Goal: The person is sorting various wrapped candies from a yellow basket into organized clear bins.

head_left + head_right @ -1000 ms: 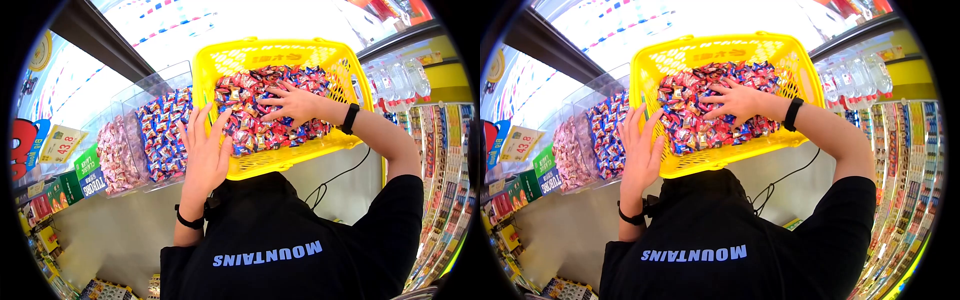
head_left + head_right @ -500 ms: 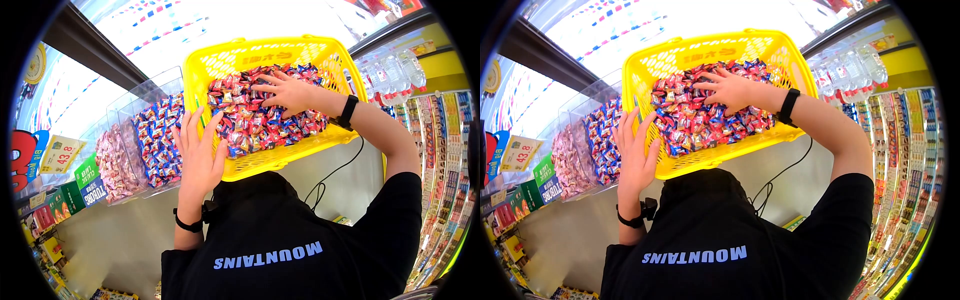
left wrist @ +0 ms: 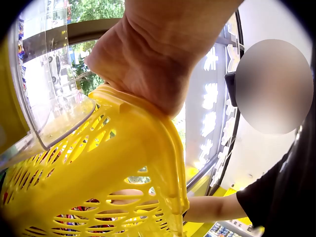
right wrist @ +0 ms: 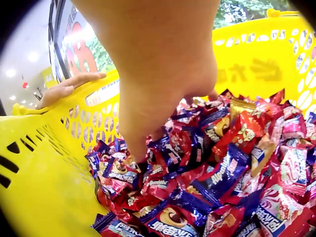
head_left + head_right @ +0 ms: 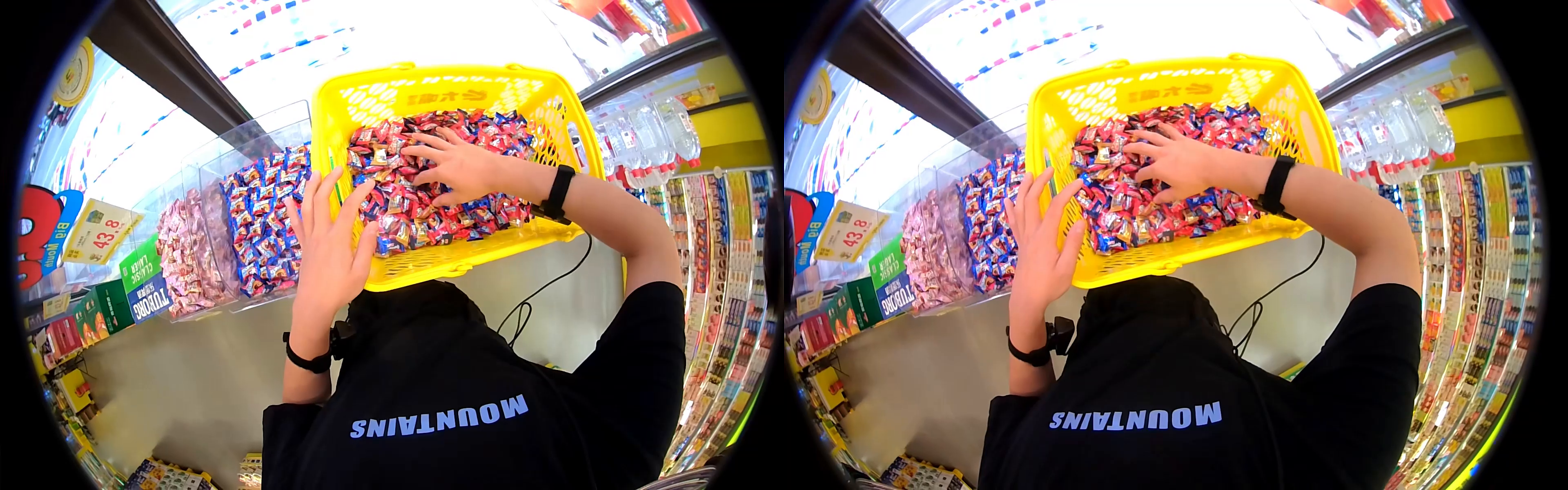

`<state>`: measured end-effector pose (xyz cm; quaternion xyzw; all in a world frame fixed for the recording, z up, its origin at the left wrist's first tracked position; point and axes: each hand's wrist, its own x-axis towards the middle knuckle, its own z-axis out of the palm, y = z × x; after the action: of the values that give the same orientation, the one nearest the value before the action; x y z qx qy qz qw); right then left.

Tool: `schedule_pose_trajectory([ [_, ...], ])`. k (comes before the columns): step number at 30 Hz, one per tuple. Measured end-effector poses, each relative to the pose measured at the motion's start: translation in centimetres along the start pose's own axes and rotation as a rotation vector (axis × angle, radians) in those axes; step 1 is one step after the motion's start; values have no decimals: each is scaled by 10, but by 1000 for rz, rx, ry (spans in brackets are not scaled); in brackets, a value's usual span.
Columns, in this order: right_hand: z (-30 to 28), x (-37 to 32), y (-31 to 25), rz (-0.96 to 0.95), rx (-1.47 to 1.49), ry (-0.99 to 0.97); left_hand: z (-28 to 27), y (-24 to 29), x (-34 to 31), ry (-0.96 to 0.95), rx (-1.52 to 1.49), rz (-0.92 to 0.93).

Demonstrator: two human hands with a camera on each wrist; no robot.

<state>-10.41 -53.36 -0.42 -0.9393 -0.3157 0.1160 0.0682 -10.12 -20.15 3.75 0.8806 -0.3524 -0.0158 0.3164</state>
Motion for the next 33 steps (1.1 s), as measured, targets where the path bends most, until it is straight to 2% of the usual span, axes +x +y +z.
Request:
schedule_pose_trajectory([
  [1, 4, 3, -1, 5, 28, 55, 0, 0, 0, 3, 2, -2],
  [4, 2, 13, -16, 131, 14, -81, -1, 1, 0, 12, -2, -2],
  [9, 0, 24, -6, 153, 77, -49, 1, 0, 0, 10, -4, -15],
  [16, 7, 22, -20, 187, -78, -72, 3, 0, 2, 28, -13, -16],
  [20, 14, 24, -32, 281, -84, -78, 2, 1, 3, 33, 14, -2],
  [24, -3, 28, -25, 266, 13, -183, 4, 1, 3, 33, 29, -5],
  [28, -29, 33, -27, 333, 114, -290, 5, -1, 2, 38, 23, -6],
  [31, -42, 38, -29, 365, 250, -301, 4, 0, 2, 41, 73, -5],
  [33, -53, 40, -34, 305, 283, -285, 3, 4, 2, 55, 137, 12],
])
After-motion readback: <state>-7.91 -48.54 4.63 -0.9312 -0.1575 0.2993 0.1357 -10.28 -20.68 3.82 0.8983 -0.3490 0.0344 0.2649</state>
